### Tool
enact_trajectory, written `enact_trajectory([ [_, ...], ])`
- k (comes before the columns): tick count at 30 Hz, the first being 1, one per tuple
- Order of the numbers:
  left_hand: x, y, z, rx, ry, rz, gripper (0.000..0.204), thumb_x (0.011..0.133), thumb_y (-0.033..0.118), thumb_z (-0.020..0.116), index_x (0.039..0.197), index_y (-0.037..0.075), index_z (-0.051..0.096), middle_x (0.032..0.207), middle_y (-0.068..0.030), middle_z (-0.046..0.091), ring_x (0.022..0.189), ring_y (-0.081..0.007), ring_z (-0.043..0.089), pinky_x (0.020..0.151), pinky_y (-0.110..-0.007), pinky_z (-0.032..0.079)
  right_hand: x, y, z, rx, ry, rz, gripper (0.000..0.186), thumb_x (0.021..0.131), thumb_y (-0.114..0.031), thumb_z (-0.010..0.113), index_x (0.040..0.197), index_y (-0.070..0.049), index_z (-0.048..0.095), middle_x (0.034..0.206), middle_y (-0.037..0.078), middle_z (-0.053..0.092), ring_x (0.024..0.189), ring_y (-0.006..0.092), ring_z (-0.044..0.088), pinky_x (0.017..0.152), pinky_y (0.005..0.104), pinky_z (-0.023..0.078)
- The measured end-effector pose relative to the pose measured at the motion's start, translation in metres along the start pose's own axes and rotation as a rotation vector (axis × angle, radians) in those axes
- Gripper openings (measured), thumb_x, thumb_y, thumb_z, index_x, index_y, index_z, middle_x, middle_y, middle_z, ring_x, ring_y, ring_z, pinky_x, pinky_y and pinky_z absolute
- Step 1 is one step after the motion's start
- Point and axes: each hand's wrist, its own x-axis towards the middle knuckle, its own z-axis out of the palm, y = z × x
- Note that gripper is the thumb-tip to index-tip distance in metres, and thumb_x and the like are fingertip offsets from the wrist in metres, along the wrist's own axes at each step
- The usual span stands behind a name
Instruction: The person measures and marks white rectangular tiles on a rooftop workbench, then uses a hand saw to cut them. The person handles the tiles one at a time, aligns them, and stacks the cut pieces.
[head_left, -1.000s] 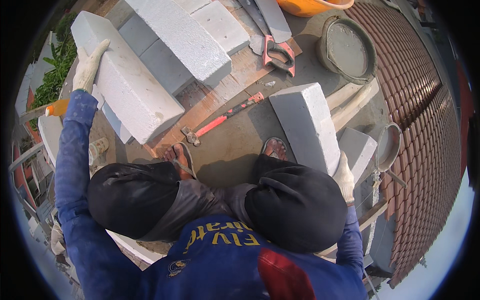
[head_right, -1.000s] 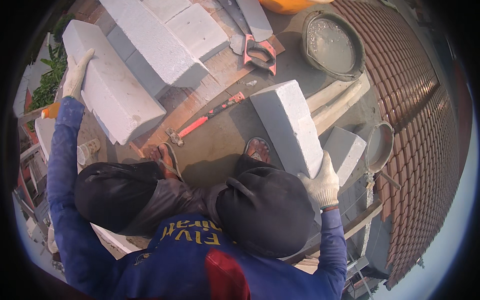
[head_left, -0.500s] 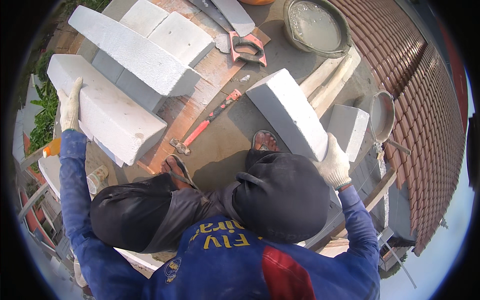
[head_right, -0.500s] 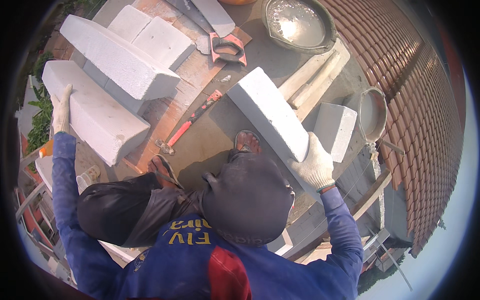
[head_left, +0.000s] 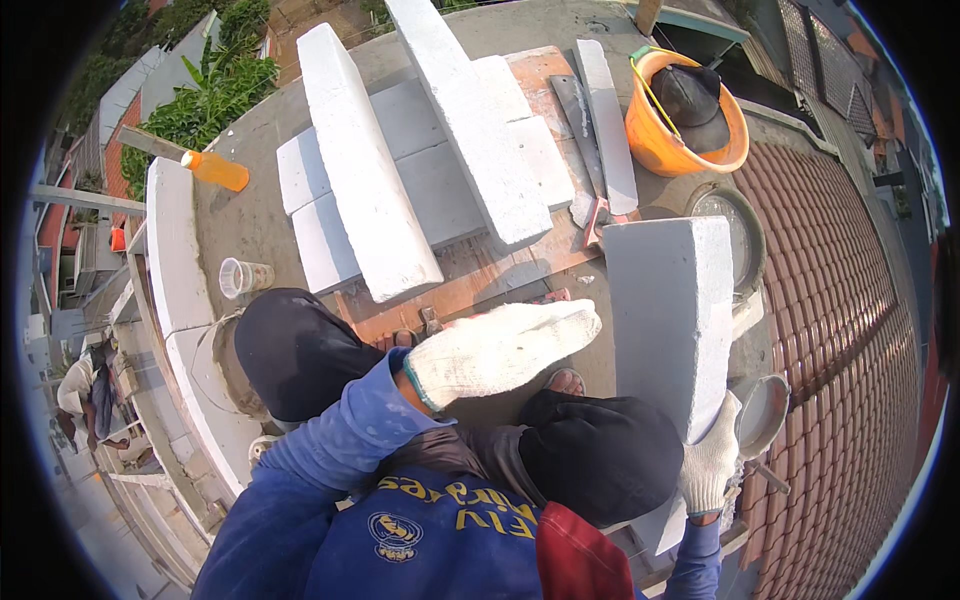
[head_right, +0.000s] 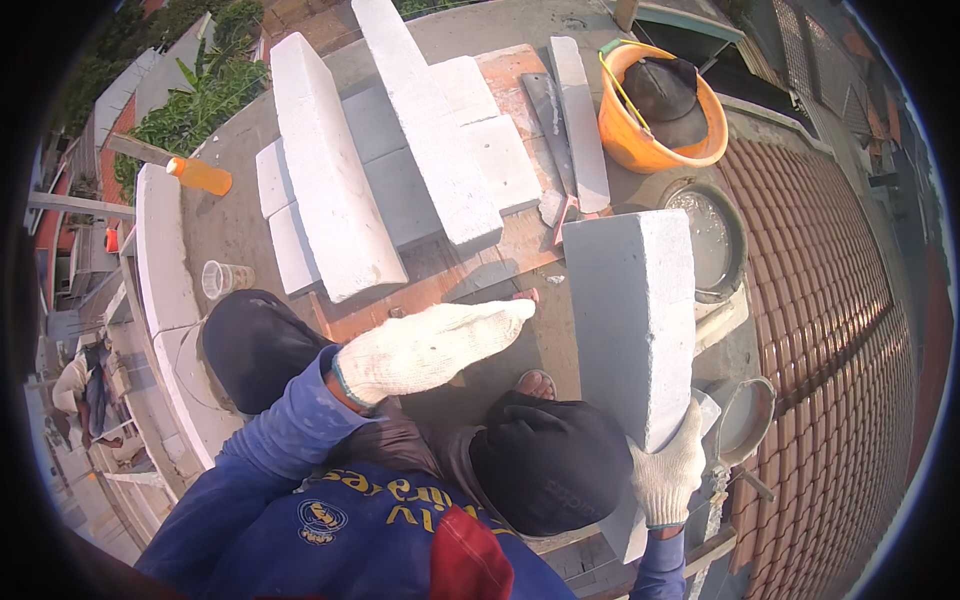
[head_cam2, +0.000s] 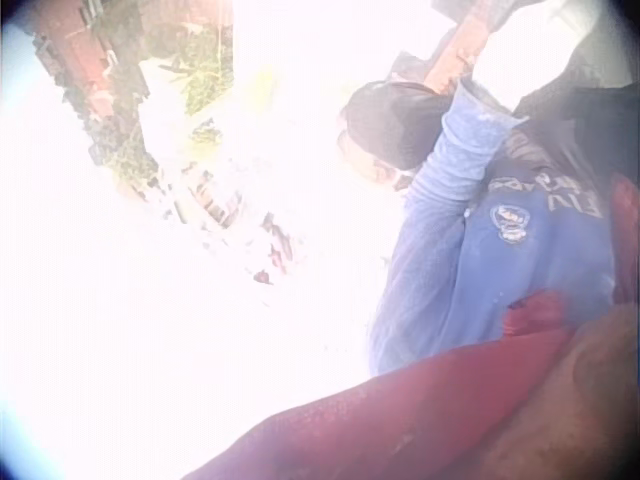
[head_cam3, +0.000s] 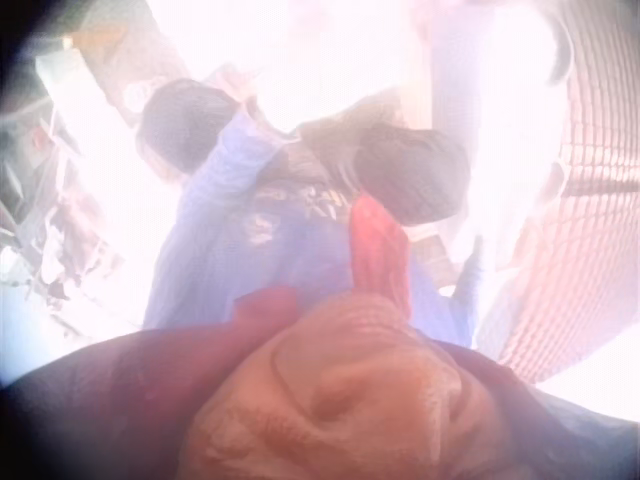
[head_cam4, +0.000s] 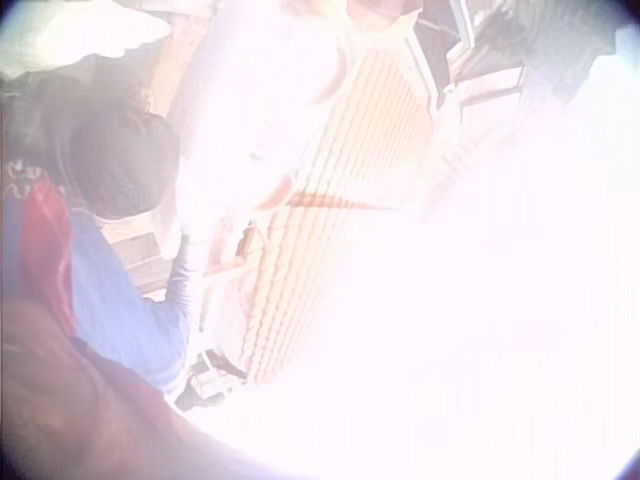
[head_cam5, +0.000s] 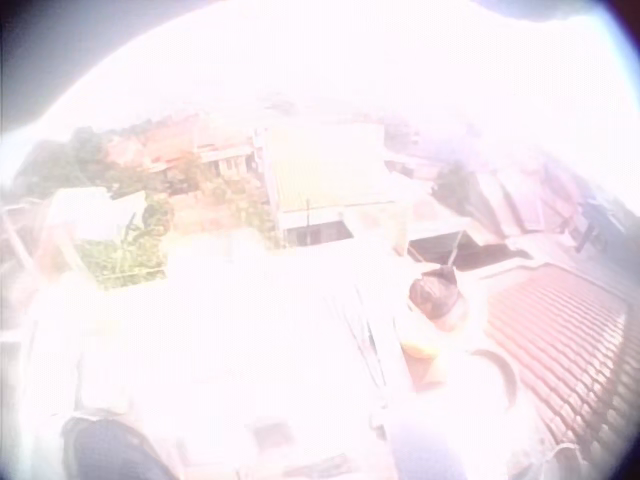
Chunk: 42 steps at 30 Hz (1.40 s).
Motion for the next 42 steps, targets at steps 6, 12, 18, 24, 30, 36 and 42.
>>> enact_trajectory([
  [6,0.141,-0.065,0.136,-0.844,0.377,-0.198,0.080,0.119,0.059,0.037,0.177,0.005,0.028,0.172,-0.0175,0.050,0.158,-0.0302,0.049,0.129,-0.040,0.038,0.016,-0.098,-0.072,0.007,0.190,-0.249,0.112,0.066,-0.021,0.094,0.163,0.007,0.044,0.137,0.030,0.071,0.128,0.0427,0.073,0.113,0.0497,0.056],
  [12,0.151,0.014,0.047,-0.987,0.493,0.100,0.093,0.115,0.073,0.037,0.178,0.005,0.025,0.175,-0.0180,0.045,0.160,-0.0287,0.046,0.130,-0.039,0.036,0.014,-0.224,-0.077,-0.152,0.391,-0.695,0.100,0.074,-0.027,0.096,0.157,0.006,0.050,0.136,0.029,0.072,0.107,0.0431,0.081,0.095,0.0499,0.064],
  [18,0.128,-0.062,-0.061,-1.239,0.366,0.355,0.096,0.113,0.075,0.036,0.179,0.006,0.024,0.176,-0.0179,0.043,0.161,-0.0293,0.043,0.131,-0.042,0.035,-0.003,-0.316,-0.015,-0.166,0.463,-1.088,0.094,0.071,-0.016,0.093,0.157,-0.003,0.056,0.139,0.025,0.069,0.129,0.0449,0.069,0.110,0.0572,0.053],
  [24,0.055,-0.113,-0.089,-1.312,0.455,0.326,0.098,0.112,0.078,0.035,0.179,0.007,0.023,0.177,-0.0178,0.041,0.162,-0.0299,0.041,0.131,-0.044,0.034,-0.026,-0.366,0.015,-0.245,0.284,-1.165,0.097,0.071,-0.018,0.089,0.161,-0.006,0.055,0.151,0.024,0.062,0.137,0.0466,0.061,0.115,0.0587,0.049],
  [30,-0.010,-0.146,-0.065,-1.372,0.554,0.232,0.101,0.110,0.081,0.035,0.179,0.009,0.022,0.177,-0.0177,0.039,0.164,-0.0306,0.038,0.132,-0.046,0.034,-0.030,-0.393,0.035,-0.370,0.298,-1.242,0.089,0.071,-0.020,0.087,0.154,-0.005,0.058,0.138,0.018,0.065,0.130,0.0399,0.063,0.107,0.0531,0.053],
  [36,-0.025,-0.159,-0.045,-1.455,0.555,0.197,0.103,0.109,0.084,0.034,0.180,0.010,0.021,0.178,-0.0176,0.037,0.165,-0.0312,0.036,0.133,-0.049,0.033,-0.034,-0.391,0.041,-0.485,0.310,-1.292,0.083,0.074,-0.018,0.085,0.151,-0.005,0.059,0.135,0.016,0.064,0.126,0.0375,0.064,0.103,0.0518,0.054],
  [42,-0.011,-0.155,-0.056,-1.500,0.553,0.248,0.106,0.107,0.087,0.033,0.180,0.011,0.020,0.179,-0.0175,0.035,0.166,-0.0319,0.033,0.133,-0.051,0.033,-0.045,-0.407,0.014,-0.455,0.236,-1.285,0.086,0.076,-0.018,0.084,0.156,-0.004,0.056,0.135,0.018,0.065,0.124,0.0387,0.066,0.103,0.0516,0.054],
])
